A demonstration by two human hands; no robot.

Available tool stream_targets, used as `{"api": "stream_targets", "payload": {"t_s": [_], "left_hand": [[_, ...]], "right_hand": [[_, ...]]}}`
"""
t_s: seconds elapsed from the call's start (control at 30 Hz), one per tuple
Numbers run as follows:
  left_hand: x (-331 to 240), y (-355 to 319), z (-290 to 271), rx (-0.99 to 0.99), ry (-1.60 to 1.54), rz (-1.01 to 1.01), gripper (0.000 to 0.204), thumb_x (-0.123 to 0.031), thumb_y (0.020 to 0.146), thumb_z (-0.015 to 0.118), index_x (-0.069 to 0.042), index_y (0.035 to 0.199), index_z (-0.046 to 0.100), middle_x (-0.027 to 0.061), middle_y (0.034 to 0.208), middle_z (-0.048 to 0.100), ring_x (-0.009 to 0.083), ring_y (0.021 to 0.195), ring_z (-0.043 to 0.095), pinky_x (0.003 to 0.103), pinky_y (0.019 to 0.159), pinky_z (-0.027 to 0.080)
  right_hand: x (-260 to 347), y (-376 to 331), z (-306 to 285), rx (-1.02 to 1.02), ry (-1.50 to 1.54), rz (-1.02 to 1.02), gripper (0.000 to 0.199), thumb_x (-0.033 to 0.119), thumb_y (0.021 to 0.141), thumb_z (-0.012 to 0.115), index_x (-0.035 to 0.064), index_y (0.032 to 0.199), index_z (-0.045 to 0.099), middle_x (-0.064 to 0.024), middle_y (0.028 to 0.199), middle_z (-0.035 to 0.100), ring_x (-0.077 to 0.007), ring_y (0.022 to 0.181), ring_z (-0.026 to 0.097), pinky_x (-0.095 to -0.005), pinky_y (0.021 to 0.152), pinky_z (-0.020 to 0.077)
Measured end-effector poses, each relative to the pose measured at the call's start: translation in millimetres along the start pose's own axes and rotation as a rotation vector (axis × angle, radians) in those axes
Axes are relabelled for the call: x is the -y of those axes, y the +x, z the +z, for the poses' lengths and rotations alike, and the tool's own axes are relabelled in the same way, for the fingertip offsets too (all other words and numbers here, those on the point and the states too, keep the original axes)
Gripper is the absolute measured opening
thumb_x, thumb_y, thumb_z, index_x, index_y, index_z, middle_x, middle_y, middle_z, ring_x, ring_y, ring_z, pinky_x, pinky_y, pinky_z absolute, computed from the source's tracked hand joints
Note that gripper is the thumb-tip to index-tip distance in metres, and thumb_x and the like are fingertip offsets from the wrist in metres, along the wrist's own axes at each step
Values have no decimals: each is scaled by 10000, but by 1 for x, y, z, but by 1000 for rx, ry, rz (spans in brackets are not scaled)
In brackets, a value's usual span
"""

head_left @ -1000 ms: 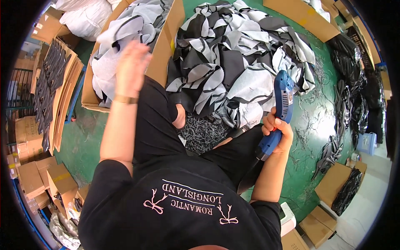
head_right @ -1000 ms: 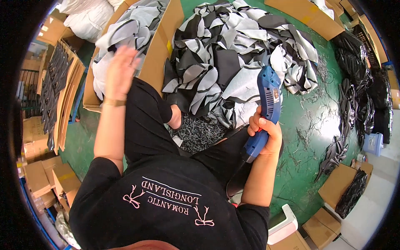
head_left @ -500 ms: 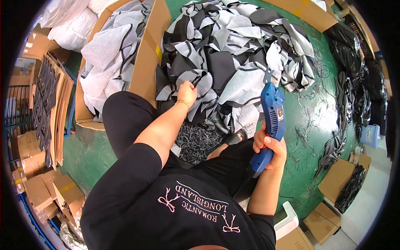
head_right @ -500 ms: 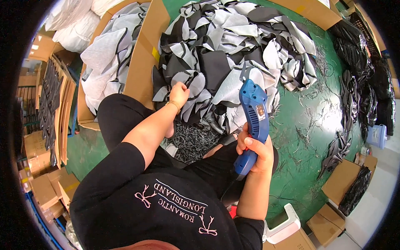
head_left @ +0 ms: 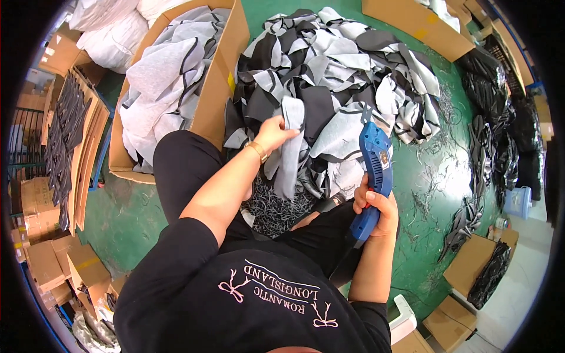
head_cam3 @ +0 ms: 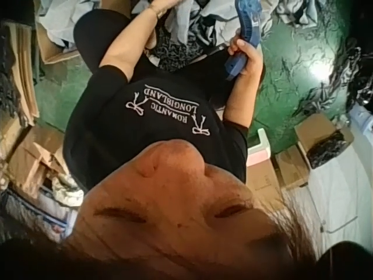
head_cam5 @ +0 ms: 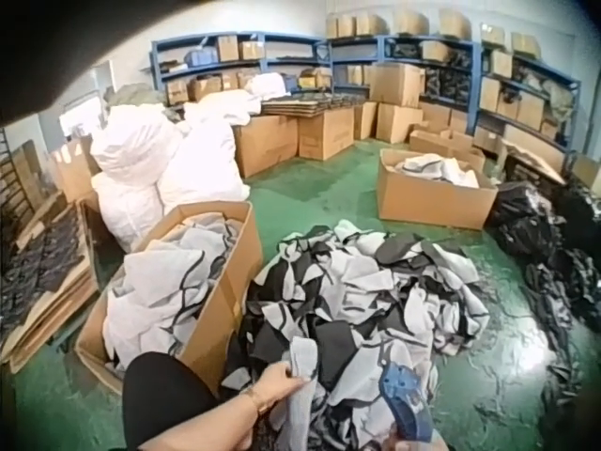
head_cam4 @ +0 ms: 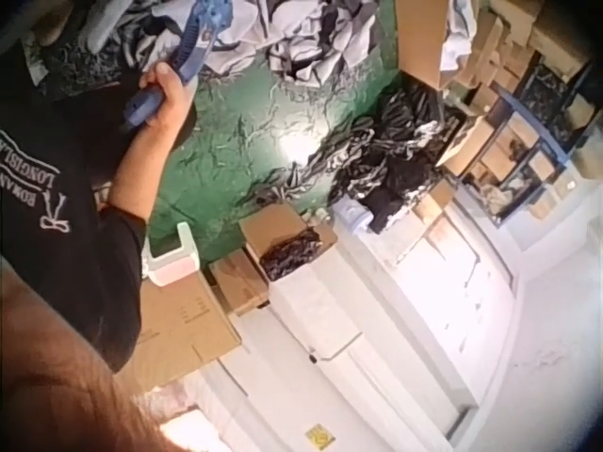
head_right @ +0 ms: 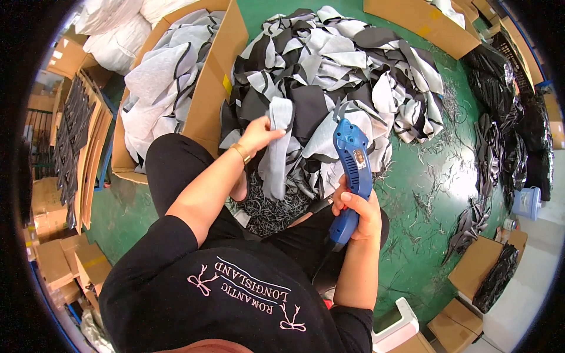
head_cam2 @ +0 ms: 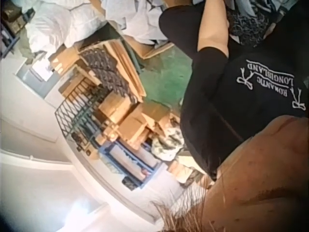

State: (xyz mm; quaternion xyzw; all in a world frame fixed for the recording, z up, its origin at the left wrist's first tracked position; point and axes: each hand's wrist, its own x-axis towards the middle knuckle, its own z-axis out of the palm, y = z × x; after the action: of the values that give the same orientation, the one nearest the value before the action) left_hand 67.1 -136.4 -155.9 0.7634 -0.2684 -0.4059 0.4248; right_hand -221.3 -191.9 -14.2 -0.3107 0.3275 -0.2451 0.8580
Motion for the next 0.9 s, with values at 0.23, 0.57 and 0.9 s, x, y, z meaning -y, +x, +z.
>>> {"api": "stream_targets", "payload": {"t_s": [0.23, 0.57, 0.9], "left_hand": [[-46, -27, -44, 161, -871, -167, 335, -249, 832, 713, -9, 1038, 601, 54, 953, 655, 143, 795, 634, 297, 733, 514], [-85, -124, -33, 360, -1105, 42, 237, -53, 862, 625, -55, 1095, 585, 35, 1015, 656, 148, 900, 647, 322, 804, 537], [-94, -195, -50, 457, -730, 162, 304, -182, 852, 680, -56, 1118, 602, 35, 1013, 651, 120, 891, 630, 270, 722, 527]], "right_hand": [[-7, 0, 8, 35, -127, 12, 409, 126, 679, 695, 7, 1026, 515, -12, 673, 453, -134, 616, 455, -268, 525, 407], [-25, -20, 27, -102, -366, -152, 420, 188, 722, 709, -19, 1049, 545, -112, 861, 619, -207, 782, 619, -340, 709, 539], [-39, -25, 83, -49, -757, -212, 325, 62, 629, 700, 25, 922, 565, 4, 809, 564, -77, 703, 509, -226, 652, 415]]}}
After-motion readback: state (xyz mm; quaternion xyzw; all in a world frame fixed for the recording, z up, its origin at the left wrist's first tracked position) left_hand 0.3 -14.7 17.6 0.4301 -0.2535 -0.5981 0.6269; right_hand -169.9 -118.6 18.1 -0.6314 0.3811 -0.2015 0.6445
